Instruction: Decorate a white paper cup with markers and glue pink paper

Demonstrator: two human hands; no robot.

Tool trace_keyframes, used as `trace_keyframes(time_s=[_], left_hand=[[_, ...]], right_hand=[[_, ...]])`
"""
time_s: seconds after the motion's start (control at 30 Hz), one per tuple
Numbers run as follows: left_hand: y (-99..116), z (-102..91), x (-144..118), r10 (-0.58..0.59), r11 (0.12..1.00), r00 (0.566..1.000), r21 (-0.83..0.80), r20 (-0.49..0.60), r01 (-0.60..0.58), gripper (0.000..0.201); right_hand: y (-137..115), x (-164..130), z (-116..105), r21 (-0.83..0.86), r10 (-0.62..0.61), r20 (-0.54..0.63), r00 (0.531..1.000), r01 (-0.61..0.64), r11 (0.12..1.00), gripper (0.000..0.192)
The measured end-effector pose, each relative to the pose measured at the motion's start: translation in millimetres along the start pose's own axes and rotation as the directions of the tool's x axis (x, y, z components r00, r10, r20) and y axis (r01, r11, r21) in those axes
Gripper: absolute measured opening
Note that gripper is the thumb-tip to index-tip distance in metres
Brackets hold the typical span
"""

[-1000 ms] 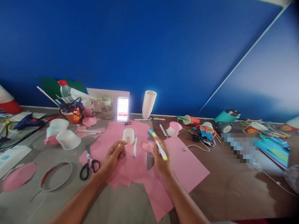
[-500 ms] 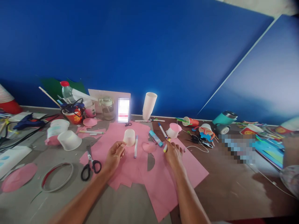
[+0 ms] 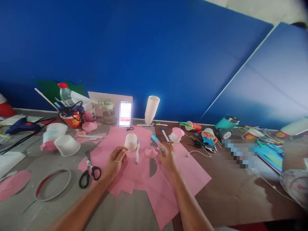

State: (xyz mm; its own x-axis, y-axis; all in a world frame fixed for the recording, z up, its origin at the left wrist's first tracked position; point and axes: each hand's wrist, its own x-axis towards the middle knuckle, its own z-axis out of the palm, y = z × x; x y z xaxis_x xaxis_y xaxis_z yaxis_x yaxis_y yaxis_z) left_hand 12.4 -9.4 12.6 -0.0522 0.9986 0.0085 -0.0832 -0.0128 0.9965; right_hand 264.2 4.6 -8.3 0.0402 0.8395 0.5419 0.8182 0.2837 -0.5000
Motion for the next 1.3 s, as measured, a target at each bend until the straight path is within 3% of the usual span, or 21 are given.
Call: trace_keyframes(time_s=[0.17,0.4,0.83,1.1,1.3], left_hand=[[-0.4,-0.3,0.6,0.027,0.999,1.0,0.036,0.005,-0.027,0.031],[0.4,0.6,1.0,0.013,0.998,1.0,0.056,0.02,-0.014,0.029],[6.0,3.7,-1.8,0.015,0.998,1.0,0.054,0.003,-0.015,0.032],[9.3,5.2,-3.9,0.014,0.999,1.0,0.048,0.004,-0.014,0.029],[10.7,5.3,-4.2,0.007,0.999,1.0,0.042,0.003,-0.007,0.031]], right_hand=[[-26.9,-2.4,13.2,-0.096,-0.026,0.116,0.993,0.038,0.995,0.023],[-34.5,-1.6,9.0,-0.2,0.007,0.182,0.983,0.03,0.979,0.016],[-33.8,-4.4,12.4,-0.114,0.02,0.057,0.998,-0.014,0.993,0.018],[-36.6,-5.1,10.3,-0.184,0.039,0.157,0.987,-0.01,0.983,0.018],[-38.2,-5.4,10.3,-0.099,0.021,0.059,0.998,-0.015,0.995,0.027]])
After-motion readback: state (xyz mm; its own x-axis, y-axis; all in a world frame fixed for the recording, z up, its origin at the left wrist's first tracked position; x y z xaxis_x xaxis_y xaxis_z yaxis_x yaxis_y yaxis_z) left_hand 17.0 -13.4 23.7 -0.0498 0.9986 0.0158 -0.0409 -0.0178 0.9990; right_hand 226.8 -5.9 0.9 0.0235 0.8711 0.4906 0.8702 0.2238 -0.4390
